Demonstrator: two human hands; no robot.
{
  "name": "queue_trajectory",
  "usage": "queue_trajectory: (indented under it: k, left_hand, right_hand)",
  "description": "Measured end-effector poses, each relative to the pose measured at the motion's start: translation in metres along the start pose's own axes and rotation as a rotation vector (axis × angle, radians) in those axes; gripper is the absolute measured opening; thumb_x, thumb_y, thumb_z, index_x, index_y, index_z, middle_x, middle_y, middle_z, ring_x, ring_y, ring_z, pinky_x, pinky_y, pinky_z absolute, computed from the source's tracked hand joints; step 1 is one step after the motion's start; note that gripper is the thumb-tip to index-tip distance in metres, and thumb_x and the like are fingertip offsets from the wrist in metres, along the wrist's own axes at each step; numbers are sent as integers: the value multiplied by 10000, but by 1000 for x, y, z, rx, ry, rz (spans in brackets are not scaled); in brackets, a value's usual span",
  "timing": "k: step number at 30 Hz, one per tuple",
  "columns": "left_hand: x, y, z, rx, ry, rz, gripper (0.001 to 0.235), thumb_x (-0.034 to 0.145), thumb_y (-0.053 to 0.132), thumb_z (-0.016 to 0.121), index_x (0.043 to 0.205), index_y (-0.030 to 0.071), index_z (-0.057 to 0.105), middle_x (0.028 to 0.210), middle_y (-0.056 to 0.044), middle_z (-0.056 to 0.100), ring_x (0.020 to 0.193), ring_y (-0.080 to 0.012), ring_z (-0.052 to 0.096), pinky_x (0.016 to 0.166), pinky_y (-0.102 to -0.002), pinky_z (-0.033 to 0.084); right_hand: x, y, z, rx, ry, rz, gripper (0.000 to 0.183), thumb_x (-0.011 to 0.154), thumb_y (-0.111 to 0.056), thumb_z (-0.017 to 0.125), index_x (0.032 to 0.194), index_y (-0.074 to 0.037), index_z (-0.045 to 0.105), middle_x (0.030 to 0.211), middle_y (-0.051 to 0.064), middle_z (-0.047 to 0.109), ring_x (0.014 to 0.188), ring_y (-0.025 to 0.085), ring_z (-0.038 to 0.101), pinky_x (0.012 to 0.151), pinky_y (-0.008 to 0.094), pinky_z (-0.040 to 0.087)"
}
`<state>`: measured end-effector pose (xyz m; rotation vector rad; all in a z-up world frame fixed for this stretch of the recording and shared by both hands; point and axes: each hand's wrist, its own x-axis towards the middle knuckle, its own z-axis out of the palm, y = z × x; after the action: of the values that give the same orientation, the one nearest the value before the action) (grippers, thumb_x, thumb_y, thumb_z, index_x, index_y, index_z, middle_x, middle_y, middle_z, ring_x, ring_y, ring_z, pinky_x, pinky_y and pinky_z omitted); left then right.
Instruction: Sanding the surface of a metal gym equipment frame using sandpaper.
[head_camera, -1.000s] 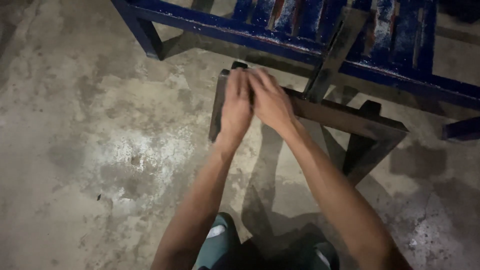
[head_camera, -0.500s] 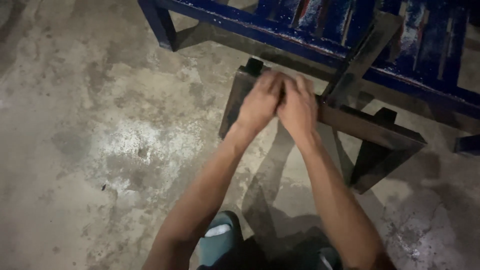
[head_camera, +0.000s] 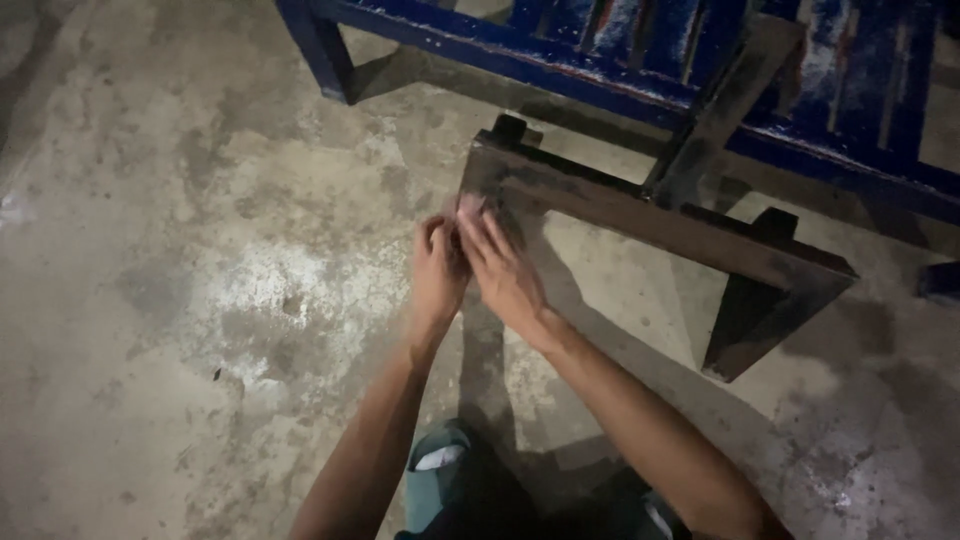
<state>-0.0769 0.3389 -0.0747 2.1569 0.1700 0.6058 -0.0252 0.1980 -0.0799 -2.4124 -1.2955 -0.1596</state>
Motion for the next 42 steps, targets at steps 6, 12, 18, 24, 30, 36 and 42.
queue_trajectory:
  k: [6, 12, 18, 24, 30, 36, 42]
  left_hand:
    - [24, 39, 0, 71, 126, 121, 475, 893, -40, 665, 1355, -13, 563, 1360, -238, 536, 1222, -461, 570, 996, -473, 529]
    - [24, 28, 10, 84, 100, 102, 391, 916, -2, 691, 1293, 0, 590, 1345, -239, 554, 1210, -451, 570, 1000, -486, 515]
    - [19, 35, 9, 155, 114, 43, 407, 875, 2, 691, 1269, -8, 593, 1307, -260, 546, 1171, -480, 556, 975, -496, 495]
    - [3, 10, 16, 42, 57, 15, 364, 880, 2, 681, 1231, -2, 586, 1275, -246, 535, 1100, -401, 606, 907, -441, 541]
    - [-40, -39, 32, -385, -39, -386, 161, 1090, 135, 574, 1222, 44, 556, 1104, -160, 613, 962, -358, 622, 804, -405, 539]
    - [-13, 68, 1, 9, -28, -8, 315, 824, 18, 722, 1123, 24, 622, 1158, -197, 595, 1013, -378, 639, 821, -423, 553]
    - [3, 112, 16, -165, 8, 124, 265, 862, -35, 675, 1120, 1, 627, 1195, -170, 591, 1025, -355, 650, 809, -403, 574]
  right_hand:
    - [23, 0, -57, 75, 229, -10, 633, 922, -7, 607, 1541, 22, 477, 1692, 143, 237, 1570, 392, 235, 1285, 522, 305]
    - [8, 3, -48, 28, 56, 60, 533, 898, 5, 592, 1428, 33, 556, 1668, 103, 325, 1545, 392, 330, 1169, 458, 411]
    - [6, 0, -52, 45, 139, 73, 557, 872, 10, 595, 1428, 29, 569, 1657, 126, 323, 1509, 376, 346, 1183, 459, 436]
    - [-15, 1, -46, 99, 87, 2, 584, 852, 6, 634, 1428, 38, 544, 1649, 107, 341, 1518, 369, 334, 1139, 441, 480]
    - [-37, -11, -44, 205, -188, 97, 691, 823, 45, 651, 1494, -22, 497, 1642, 108, 291, 1482, 356, 334, 970, 414, 522]
    - [-48, -1, -49, 363, 254, 134, 678, 910, 20, 707, 1540, -101, 487, 1689, 78, 294, 1497, 354, 425, 1069, 415, 551]
    - [-48, -2, -106, 509, 379, 293, 756, 850, 130, 671, 1525, -163, 499, 1672, 173, 246, 1526, 423, 352, 874, 381, 603]
